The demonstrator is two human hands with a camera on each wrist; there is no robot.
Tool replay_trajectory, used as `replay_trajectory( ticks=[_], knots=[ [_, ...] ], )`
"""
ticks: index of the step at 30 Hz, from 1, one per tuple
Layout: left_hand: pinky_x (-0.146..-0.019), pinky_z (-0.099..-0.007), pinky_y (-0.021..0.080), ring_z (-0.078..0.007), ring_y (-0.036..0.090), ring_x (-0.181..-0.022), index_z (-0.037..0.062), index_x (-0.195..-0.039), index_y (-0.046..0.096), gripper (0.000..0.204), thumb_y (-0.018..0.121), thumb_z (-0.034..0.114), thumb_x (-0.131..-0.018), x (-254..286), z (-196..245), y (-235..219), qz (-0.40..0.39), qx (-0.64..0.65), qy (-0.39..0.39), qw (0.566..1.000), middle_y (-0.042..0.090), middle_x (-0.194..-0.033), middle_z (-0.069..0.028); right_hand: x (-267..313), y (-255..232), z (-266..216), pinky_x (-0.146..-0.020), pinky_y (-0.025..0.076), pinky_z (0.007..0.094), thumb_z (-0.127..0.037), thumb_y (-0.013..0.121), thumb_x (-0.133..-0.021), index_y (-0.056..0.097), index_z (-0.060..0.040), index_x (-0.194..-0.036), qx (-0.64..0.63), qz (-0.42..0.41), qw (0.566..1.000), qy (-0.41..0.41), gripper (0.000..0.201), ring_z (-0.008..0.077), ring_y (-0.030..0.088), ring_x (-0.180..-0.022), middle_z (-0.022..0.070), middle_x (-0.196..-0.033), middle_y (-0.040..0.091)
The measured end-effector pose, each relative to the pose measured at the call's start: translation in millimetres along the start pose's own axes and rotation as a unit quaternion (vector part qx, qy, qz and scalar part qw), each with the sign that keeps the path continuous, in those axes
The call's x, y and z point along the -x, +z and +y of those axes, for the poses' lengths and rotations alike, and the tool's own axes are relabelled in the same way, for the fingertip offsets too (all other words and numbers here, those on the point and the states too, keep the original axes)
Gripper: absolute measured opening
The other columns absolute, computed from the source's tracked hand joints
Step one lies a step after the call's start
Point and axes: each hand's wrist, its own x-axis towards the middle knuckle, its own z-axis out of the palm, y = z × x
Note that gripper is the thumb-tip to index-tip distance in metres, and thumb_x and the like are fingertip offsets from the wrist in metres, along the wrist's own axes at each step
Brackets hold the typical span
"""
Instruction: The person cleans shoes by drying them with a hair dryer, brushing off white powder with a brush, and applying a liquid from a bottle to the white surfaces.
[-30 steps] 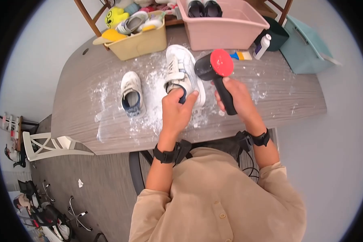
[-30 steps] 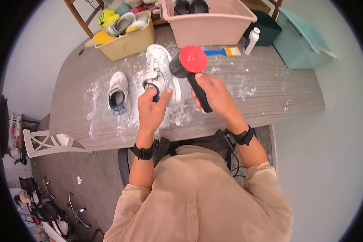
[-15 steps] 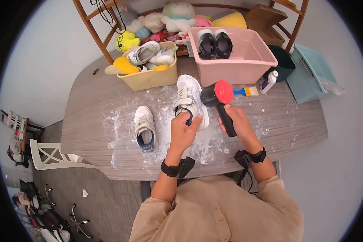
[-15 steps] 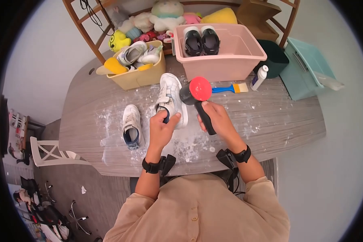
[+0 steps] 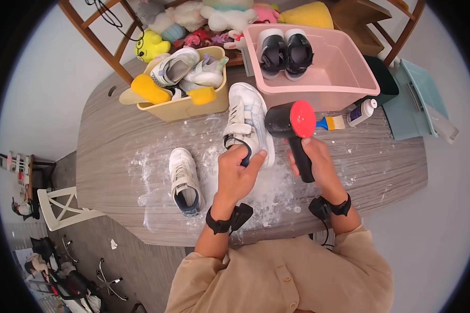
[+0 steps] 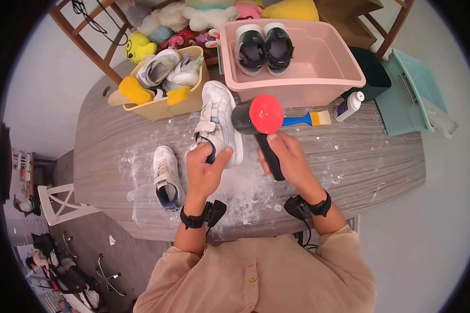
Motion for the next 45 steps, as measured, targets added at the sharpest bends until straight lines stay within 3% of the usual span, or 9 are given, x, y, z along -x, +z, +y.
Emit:
replay_trajectory(
  ticks=[9, 18, 28, 42, 45],
  knots=[
    [-0.046, -0.0309, 0.031, -0.0178, 0.036, -0.047, -0.0021, -0.063, 0.052, 0.023, 0.069, 0.006, -0.075, 3.9, 8.1, -4.7, -0.007, -0.025, 0.006, 1.000, 0.039, -0.052, -0.0083, 7.4, 0.0, -6.3, -0.048, 0.040, 0.0230, -0.038, 0.040, -0.098, 0.052, 0.0008, -0.088, 0.028, -0.013, 1.000, 0.003, 0.042, 0.0100, 0.051, -0.051, 0.0053, -0.064, 0.053],
    [-0.046, -0.0295, 0.032, -0.0150, 0.040, -0.048, -0.0008, -0.064, 0.058, 0.016, 0.071, 0.005, -0.071, 25.7, -8.8, -9.0, 0.048, -0.003, 0.018, 0.999, 0.046, -0.053, -0.0065, 15.3, 4.4, -1.5, -0.049, 0.040, 0.0229, -0.036, 0.042, -0.098, 0.053, 0.0011, -0.096, 0.034, -0.063, 0.997, 0.007, 0.039, 0.0091, 0.050, -0.051, 0.0041, -0.069, 0.054],
    [-0.046, -0.0304, 0.033, -0.0180, 0.042, -0.047, -0.0006, -0.067, 0.059, 0.014, 0.071, 0.004, -0.072, 33.4, -36.0, -0.6, 0.056, -0.067, 0.052, 0.995, 0.048, -0.055, -0.0088, 11.7, 3.2, 17.8, -0.047, 0.040, 0.0232, -0.033, 0.042, -0.099, 0.053, 0.0008, -0.096, 0.035, -0.064, 0.997, 0.000, 0.036, 0.0086, 0.050, -0.051, 0.0034, -0.067, 0.053],
    [-0.044, -0.0318, 0.031, -0.0187, 0.041, -0.045, -0.0005, -0.066, 0.059, 0.015, 0.070, 0.004, -0.074, 31.9, -37.3, 4.1, 0.095, -0.093, 0.073, 0.988, 0.046, -0.053, -0.0091, 8.9, 2.4, 21.8, -0.046, 0.039, 0.0227, -0.031, 0.042, -0.098, 0.054, -0.0003, -0.090, 0.070, -0.071, 0.995, 0.023, 0.034, 0.0078, 0.050, -0.049, 0.0012, -0.063, 0.053],
    [-0.045, -0.0313, 0.032, -0.0182, 0.043, -0.046, -0.0005, -0.066, 0.059, 0.014, 0.069, 0.004, -0.074, 30.7, -39.9, 3.9, 0.098, -0.093, 0.084, 0.987, 0.047, -0.054, -0.0091, 8.4, 2.1, 22.0, -0.047, 0.041, 0.0228, -0.030, 0.040, -0.099, 0.053, 0.0011, -0.097, 0.067, -0.085, 0.994, 0.028, 0.034, 0.0088, 0.051, -0.051, 0.0033, -0.068, 0.054]
  ],
)
